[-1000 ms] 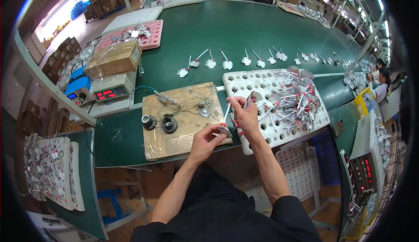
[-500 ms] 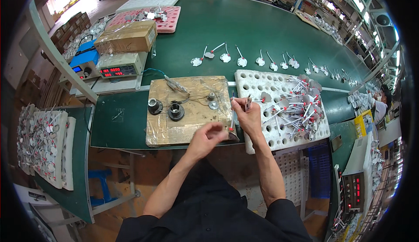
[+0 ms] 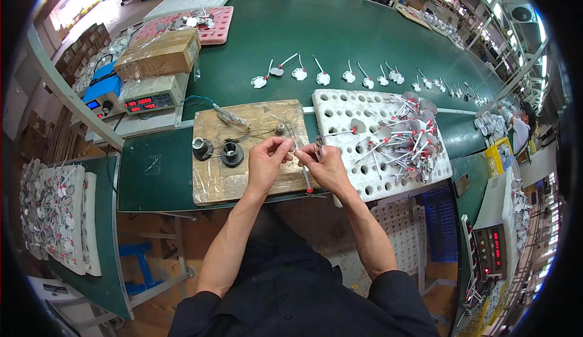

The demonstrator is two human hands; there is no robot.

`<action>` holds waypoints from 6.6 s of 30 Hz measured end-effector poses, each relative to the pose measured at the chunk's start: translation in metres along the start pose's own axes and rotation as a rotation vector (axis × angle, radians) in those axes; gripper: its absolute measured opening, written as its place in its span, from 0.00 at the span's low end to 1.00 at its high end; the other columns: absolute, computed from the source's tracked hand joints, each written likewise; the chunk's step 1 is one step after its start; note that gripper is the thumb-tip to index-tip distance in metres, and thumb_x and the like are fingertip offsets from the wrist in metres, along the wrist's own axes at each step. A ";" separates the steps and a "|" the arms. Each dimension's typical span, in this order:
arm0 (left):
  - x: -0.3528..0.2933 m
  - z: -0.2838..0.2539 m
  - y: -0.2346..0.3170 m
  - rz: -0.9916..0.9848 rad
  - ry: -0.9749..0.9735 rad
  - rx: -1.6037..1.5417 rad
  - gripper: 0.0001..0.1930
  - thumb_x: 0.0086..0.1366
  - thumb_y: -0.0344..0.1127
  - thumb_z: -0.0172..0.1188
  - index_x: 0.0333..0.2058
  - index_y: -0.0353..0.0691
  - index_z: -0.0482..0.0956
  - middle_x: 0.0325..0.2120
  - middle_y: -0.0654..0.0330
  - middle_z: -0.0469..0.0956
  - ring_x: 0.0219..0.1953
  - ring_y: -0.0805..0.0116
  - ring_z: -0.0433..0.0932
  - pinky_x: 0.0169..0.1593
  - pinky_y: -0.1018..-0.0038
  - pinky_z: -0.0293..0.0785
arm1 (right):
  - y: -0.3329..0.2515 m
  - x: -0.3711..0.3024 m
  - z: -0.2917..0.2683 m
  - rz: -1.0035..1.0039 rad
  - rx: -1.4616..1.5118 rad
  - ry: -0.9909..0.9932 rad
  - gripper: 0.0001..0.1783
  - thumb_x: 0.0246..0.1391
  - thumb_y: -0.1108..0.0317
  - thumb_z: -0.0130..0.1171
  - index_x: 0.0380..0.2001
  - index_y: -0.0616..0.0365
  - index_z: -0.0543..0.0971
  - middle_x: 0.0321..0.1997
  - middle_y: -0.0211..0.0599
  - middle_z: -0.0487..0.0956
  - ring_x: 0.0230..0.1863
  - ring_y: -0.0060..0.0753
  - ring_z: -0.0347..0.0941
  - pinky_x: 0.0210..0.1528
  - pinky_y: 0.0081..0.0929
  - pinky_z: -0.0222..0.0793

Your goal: The person solders wires onto LED circuit boards at an assembly line workstation. This is done by hand using a soldering iron and solder wire.

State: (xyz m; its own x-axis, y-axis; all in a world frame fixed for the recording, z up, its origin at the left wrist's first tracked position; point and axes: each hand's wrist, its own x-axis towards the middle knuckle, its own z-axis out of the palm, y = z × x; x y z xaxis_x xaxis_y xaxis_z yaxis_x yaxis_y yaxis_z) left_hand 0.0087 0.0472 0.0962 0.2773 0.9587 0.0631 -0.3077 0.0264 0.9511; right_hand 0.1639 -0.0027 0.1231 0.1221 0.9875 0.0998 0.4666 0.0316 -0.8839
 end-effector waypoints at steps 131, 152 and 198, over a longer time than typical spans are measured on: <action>-0.066 -0.031 0.000 -0.038 0.384 -0.044 0.06 0.63 0.23 0.61 0.39 0.29 0.77 0.33 0.60 0.80 0.35 0.75 0.80 0.40 0.79 0.80 | 0.052 0.076 0.027 -0.359 -0.752 0.069 0.11 0.52 0.73 0.45 0.22 0.68 0.73 0.24 0.60 0.74 0.26 0.58 0.73 0.28 0.47 0.65; -0.069 -0.028 0.001 -0.011 0.382 -0.004 0.04 0.66 0.24 0.56 0.38 0.29 0.77 0.33 0.58 0.82 0.35 0.74 0.82 0.41 0.78 0.81 | 0.039 0.075 0.026 -0.227 -0.918 -0.006 0.14 0.54 0.67 0.51 0.26 0.67 0.80 0.27 0.57 0.79 0.31 0.58 0.77 0.34 0.48 0.71; 0.001 -0.029 0.033 0.164 0.368 -0.184 0.09 0.65 0.27 0.61 0.42 0.31 0.75 0.36 0.57 0.80 0.38 0.69 0.82 0.44 0.77 0.80 | 0.014 0.042 -0.008 0.056 0.077 0.182 0.27 0.61 0.50 0.56 0.20 0.64 0.82 0.21 0.37 0.82 0.19 0.35 0.73 0.27 0.38 0.69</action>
State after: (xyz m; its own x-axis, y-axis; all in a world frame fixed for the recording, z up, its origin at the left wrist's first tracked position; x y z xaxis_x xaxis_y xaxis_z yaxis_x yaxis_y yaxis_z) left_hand -0.0272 0.0571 0.1193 -0.1208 0.9906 0.0649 -0.4869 -0.1161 0.8657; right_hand 0.1827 0.0384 0.1181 0.3056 0.9440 0.1242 0.3867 -0.0039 -0.9222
